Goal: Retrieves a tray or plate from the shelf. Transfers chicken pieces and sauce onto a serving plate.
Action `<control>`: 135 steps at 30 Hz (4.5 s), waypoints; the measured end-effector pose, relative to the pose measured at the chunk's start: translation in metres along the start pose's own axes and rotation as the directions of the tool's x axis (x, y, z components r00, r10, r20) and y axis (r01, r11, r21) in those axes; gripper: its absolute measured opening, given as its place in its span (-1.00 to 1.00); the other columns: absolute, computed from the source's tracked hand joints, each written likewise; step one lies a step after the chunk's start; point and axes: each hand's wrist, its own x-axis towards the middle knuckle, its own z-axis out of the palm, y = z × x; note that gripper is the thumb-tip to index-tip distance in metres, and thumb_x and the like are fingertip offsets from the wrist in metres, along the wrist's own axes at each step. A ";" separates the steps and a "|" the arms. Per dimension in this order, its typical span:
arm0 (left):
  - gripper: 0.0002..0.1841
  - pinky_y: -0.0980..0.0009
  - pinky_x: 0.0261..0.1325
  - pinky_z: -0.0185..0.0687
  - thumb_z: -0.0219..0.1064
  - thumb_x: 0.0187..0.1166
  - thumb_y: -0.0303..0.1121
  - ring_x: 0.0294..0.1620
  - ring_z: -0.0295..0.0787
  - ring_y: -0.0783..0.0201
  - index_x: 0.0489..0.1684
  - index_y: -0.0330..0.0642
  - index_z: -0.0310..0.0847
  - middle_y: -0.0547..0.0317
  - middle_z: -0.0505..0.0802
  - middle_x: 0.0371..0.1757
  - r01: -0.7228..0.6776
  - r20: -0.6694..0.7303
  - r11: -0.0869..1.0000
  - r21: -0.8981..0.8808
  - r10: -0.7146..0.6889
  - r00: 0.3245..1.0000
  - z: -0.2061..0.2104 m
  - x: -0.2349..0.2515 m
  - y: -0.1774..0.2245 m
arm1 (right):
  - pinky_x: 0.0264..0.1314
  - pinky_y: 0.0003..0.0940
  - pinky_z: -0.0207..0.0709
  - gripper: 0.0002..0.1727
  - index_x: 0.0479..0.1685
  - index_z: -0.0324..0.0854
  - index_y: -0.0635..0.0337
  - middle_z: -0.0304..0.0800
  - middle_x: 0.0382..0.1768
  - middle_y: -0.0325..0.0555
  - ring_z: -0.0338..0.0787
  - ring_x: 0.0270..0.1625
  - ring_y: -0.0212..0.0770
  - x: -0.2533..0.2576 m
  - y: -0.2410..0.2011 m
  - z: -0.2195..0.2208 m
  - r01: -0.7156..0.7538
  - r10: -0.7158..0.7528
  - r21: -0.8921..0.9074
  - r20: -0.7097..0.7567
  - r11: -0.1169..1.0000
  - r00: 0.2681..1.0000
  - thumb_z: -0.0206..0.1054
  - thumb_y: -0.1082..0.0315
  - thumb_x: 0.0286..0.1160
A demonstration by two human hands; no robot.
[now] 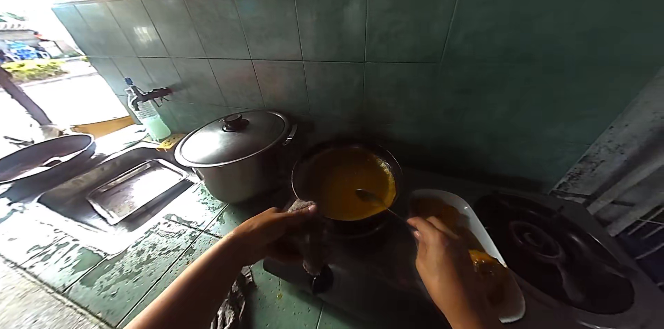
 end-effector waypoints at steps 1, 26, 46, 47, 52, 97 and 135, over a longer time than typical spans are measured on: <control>-0.45 0.10 -0.04 0.88 0.28 0.62 0.20 -0.08 0.93 0.04 0.10 -0.16 0.76 -0.03 0.93 -0.08 0.006 0.026 0.997 -0.081 -0.004 1.000 0.000 0.003 -0.003 | -0.03 -0.05 0.79 -0.73 -0.02 0.89 0.14 0.86 -0.17 0.05 0.89 -0.12 0.01 -0.002 -0.002 0.001 -0.001 0.001 -0.005 -0.001 1.000 1.000 0.35 0.58 0.44; -0.78 0.30 -0.37 0.73 0.08 0.67 -0.34 -0.42 0.79 0.26 -0.31 -0.14 0.63 0.11 0.84 -0.41 -0.264 -0.203 0.801 -0.537 0.182 0.962 0.037 0.014 -0.033 | -0.17 -0.16 0.79 -0.78 -0.08 0.89 0.12 0.84 -0.16 0.01 0.89 -0.13 -0.03 0.008 -0.011 -0.014 -0.053 0.057 -0.176 0.020 0.983 0.998 0.39 0.54 0.41; -0.79 0.39 -0.32 0.75 0.06 0.56 -0.46 -0.43 0.79 0.36 -0.35 -0.11 0.64 0.18 0.83 -0.45 -0.448 -0.270 0.815 -0.368 0.367 0.890 0.051 -0.061 -0.015 | 0.14 0.18 0.65 -0.73 0.07 0.82 0.22 0.83 -0.06 0.21 0.83 0.10 0.22 0.163 -0.001 -0.101 0.328 -0.256 -0.250 0.281 0.911 0.925 0.22 0.57 0.61; -0.80 0.38 -0.28 0.77 0.07 0.55 -0.47 -0.39 0.80 0.35 -0.32 -0.12 0.64 0.18 0.84 -0.43 -0.459 -0.271 0.816 -0.351 0.381 0.884 0.052 -0.062 -0.015 | 0.14 0.17 0.65 -0.73 0.07 0.82 0.23 0.83 -0.05 0.21 0.83 0.10 0.21 0.165 0.002 -0.102 0.327 -0.247 -0.261 0.295 0.908 0.923 0.22 0.57 0.61; -0.82 0.41 -0.30 0.73 0.13 0.50 -0.45 -0.38 0.79 0.38 -0.32 -0.11 0.68 0.22 0.84 -0.41 -0.494 -0.281 0.842 -0.216 0.431 0.857 0.057 -0.068 -0.011 | 0.20 0.16 0.65 -0.73 0.07 0.81 0.25 0.82 -0.02 0.23 0.82 0.13 0.22 0.166 0.021 -0.103 0.311 -0.228 -0.245 0.314 0.918 0.922 0.21 0.58 0.62; -0.84 0.47 -0.45 0.70 0.22 0.61 -0.30 -0.44 0.81 0.39 -0.20 -0.04 0.74 0.25 0.87 -0.39 -0.492 -0.585 0.856 0.157 0.482 0.652 0.185 -0.095 0.069 | 0.30 0.15 0.62 -0.75 0.11 0.76 0.33 0.79 0.06 0.29 0.79 0.22 0.24 0.217 0.127 -0.078 0.332 -0.347 0.122 0.138 0.935 0.927 0.19 0.56 0.66; -0.82 0.55 -0.59 0.61 0.15 0.52 -0.42 -0.61 0.71 0.46 -0.33 -0.03 0.71 0.26 0.83 -0.52 -0.592 -0.574 0.805 0.019 0.494 0.653 0.166 -0.094 0.061 | 0.30 0.12 0.64 -0.71 0.20 0.78 0.25 0.80 0.05 0.26 0.81 0.18 0.21 0.229 0.121 -0.093 0.413 -0.420 0.080 0.147 0.907 0.895 0.22 0.55 0.66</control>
